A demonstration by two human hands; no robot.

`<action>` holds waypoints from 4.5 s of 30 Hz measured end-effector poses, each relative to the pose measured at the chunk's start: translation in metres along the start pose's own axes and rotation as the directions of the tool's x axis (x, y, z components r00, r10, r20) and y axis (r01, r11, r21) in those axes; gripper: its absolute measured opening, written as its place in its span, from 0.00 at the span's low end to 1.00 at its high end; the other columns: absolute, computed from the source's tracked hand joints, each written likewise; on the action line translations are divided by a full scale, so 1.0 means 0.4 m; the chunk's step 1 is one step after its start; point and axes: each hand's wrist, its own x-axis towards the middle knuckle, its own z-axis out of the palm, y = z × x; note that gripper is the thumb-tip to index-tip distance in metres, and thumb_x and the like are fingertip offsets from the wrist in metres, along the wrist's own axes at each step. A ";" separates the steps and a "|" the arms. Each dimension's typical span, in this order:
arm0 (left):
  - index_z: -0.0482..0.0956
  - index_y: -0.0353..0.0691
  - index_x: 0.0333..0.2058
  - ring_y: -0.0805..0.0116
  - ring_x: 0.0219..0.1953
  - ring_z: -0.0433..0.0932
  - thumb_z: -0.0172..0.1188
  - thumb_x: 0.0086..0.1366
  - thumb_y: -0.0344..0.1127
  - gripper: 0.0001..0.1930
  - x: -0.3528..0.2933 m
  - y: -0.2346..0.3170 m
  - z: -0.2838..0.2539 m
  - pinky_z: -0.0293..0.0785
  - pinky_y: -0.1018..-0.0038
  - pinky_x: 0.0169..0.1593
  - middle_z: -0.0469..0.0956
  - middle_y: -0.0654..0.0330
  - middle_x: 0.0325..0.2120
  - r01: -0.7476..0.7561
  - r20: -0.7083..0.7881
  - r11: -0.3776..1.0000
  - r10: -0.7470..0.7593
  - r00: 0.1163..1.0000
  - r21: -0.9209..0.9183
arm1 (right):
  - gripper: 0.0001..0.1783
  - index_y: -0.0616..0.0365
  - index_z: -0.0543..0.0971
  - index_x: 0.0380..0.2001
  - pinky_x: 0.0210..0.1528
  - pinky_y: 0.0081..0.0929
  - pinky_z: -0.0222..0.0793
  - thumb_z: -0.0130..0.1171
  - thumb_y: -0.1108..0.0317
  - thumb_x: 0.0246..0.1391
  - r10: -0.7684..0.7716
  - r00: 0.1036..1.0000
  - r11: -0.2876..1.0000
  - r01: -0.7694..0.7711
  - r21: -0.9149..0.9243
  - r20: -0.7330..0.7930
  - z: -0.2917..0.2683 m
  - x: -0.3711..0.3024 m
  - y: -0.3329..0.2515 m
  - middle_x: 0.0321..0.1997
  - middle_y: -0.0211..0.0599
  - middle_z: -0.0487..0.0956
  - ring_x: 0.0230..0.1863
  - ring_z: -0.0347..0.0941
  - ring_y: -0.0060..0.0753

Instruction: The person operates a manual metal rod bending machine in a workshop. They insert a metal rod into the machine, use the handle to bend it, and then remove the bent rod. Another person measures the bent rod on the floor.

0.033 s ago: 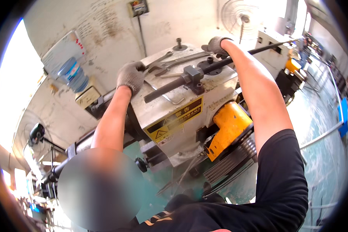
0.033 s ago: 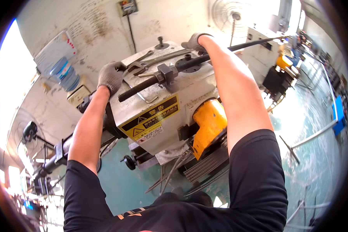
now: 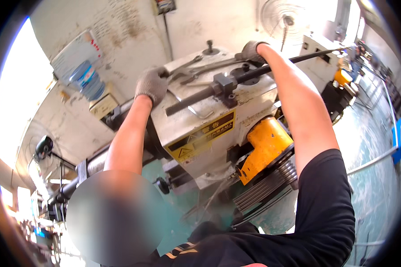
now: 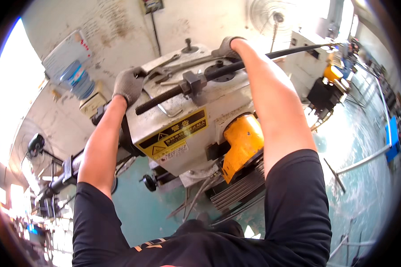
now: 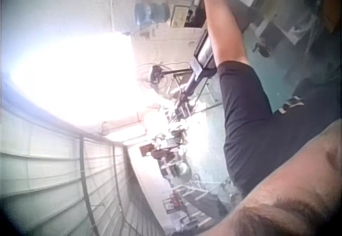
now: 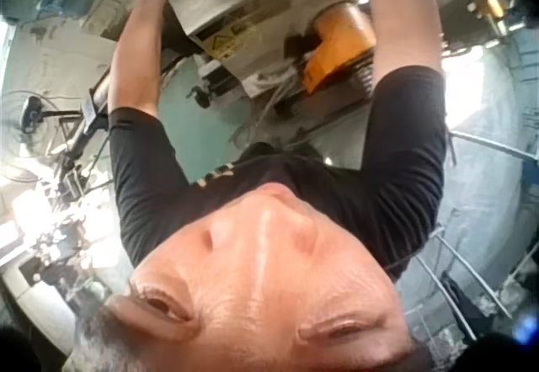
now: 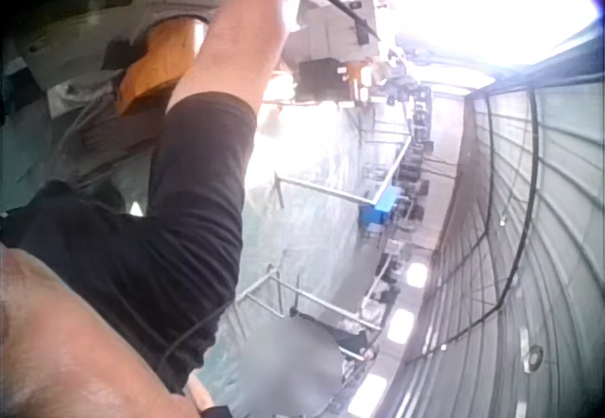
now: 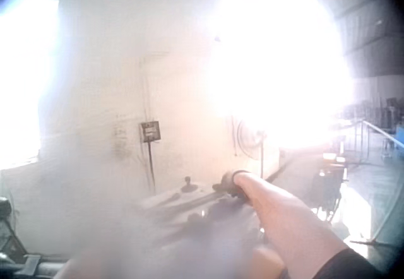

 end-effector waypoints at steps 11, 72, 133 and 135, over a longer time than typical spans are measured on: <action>0.91 0.43 0.45 0.45 0.52 0.85 0.63 0.67 0.38 0.13 -0.039 -0.036 -0.025 0.79 0.57 0.59 0.88 0.46 0.45 0.031 -0.029 0.992 -0.028 0.999 0.118 | 0.20 0.64 0.82 0.54 0.51 0.44 0.84 0.62 0.56 0.73 0.083 0.718 -0.337 0.673 0.659 -0.691 -0.080 -0.151 -0.151 0.46 0.45 0.85 0.47 0.85 0.39; 0.89 0.49 0.45 0.46 0.54 0.84 0.60 0.66 0.40 0.13 -0.008 -0.034 0.001 0.80 0.56 0.59 0.88 0.50 0.48 -0.107 0.034 0.979 0.103 0.994 0.171 | 0.27 0.45 0.60 0.20 0.25 0.30 0.43 0.51 0.56 0.78 0.060 0.207 -0.469 0.870 0.155 -0.977 0.090 -0.628 -0.190 0.19 0.22 0.50 0.21 0.42 0.24; 0.89 0.39 0.44 0.65 0.40 0.87 0.69 0.63 0.19 0.12 -0.656 0.036 -0.220 0.82 0.71 0.47 0.89 0.58 0.39 -0.586 -0.530 0.804 0.457 0.714 -0.097 | 0.21 0.52 0.89 0.54 0.63 0.44 0.78 0.72 0.65 0.57 -0.313 0.853 0.936 0.203 -0.286 -0.418 0.177 -0.567 -0.360 0.53 0.45 0.88 0.60 0.83 0.51; 0.88 0.37 0.43 0.58 0.42 0.87 0.68 0.58 0.14 0.16 -0.820 0.026 -0.166 0.84 0.65 0.48 0.88 0.53 0.39 -0.675 -0.470 0.697 0.525 0.710 -0.241 | 0.25 0.50 0.86 0.59 0.65 0.44 0.77 0.71 0.63 0.57 -0.316 0.865 0.924 0.188 -0.332 -0.390 0.179 -0.611 -0.394 0.57 0.45 0.88 0.62 0.83 0.50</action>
